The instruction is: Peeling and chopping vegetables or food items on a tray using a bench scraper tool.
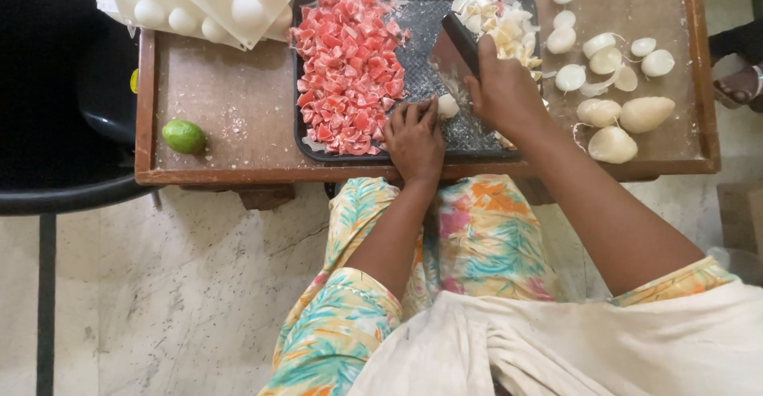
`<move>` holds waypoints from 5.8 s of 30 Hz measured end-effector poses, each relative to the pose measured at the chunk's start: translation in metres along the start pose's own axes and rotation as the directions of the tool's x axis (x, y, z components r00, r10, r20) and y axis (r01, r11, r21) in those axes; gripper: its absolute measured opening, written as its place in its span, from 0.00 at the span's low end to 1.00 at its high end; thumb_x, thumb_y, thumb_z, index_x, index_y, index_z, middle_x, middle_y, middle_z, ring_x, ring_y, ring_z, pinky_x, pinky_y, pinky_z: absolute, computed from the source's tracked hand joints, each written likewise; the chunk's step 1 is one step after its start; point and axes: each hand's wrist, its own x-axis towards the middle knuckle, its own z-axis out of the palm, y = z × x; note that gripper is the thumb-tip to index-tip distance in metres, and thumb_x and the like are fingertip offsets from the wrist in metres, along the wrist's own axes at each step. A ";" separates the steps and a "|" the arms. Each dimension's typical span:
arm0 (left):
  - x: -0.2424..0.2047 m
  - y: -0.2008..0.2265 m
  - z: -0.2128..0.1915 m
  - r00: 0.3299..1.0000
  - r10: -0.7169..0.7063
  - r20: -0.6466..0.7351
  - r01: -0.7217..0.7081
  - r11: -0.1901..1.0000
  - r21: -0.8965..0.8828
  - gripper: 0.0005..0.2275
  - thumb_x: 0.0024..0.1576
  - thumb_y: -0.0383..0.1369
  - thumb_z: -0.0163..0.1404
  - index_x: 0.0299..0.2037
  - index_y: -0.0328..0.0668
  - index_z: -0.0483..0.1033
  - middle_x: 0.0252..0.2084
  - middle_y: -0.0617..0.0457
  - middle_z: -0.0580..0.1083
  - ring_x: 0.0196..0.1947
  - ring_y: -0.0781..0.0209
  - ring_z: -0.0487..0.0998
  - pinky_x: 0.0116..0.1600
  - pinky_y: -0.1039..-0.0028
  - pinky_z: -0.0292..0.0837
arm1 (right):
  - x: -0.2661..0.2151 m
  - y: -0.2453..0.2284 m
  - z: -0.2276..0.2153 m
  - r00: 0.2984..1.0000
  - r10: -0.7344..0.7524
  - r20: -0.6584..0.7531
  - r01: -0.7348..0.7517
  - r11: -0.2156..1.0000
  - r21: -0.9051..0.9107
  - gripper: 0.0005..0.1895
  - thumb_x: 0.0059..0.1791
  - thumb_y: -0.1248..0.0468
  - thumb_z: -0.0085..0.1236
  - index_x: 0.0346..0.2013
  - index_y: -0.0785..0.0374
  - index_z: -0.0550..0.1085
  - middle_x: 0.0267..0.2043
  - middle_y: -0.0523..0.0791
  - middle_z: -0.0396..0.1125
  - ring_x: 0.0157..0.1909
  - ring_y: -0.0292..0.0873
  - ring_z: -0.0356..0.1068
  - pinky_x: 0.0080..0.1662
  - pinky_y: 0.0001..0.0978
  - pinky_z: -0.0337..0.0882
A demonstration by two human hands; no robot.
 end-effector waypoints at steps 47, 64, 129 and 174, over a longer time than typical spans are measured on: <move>-0.002 0.000 0.002 0.994 -0.026 -0.107 0.028 0.999 0.019 0.07 0.59 0.41 0.51 0.37 0.51 0.76 0.47 0.56 0.72 0.54 0.55 0.71 0.61 0.59 0.62 | -0.051 0.076 -0.066 0.915 0.300 -0.270 -0.162 0.886 0.433 0.23 0.57 0.62 0.64 0.59 0.74 0.66 0.50 0.56 0.72 0.49 0.48 0.76 0.50 0.38 0.75; -0.002 0.011 -0.014 0.991 0.128 0.045 -0.129 0.992 0.002 0.20 0.51 0.50 0.62 0.50 0.55 0.78 0.55 0.57 0.70 0.64 0.55 0.64 0.72 0.53 0.51 | -0.062 0.070 -0.061 0.909 0.308 -0.280 -0.138 0.858 0.494 0.24 0.55 0.62 0.64 0.56 0.75 0.65 0.47 0.56 0.73 0.47 0.49 0.76 0.47 0.38 0.74; 0.056 0.004 -0.009 0.938 0.161 0.306 0.331 -0.163 -0.929 0.07 0.64 0.21 0.42 0.36 0.43 0.68 0.52 0.54 0.71 0.49 0.63 0.70 0.60 0.70 0.65 | -0.119 -0.014 0.043 0.626 0.757 -0.185 0.061 0.189 0.980 0.16 0.58 0.65 0.54 0.60 0.67 0.67 0.55 0.43 0.68 0.54 0.34 0.67 0.57 0.27 0.69; 0.064 0.014 -0.037 0.717 0.470 0.515 0.684 -0.332 -0.649 0.25 0.72 0.48 0.34 0.23 0.47 0.48 0.23 0.59 0.47 0.29 0.60 0.47 0.41 0.67 0.50 | -0.115 -0.018 0.041 0.702 0.695 -0.159 -0.039 0.260 0.965 0.14 0.60 0.63 0.52 0.57 0.69 0.69 0.53 0.44 0.69 0.52 0.33 0.68 0.56 0.26 0.70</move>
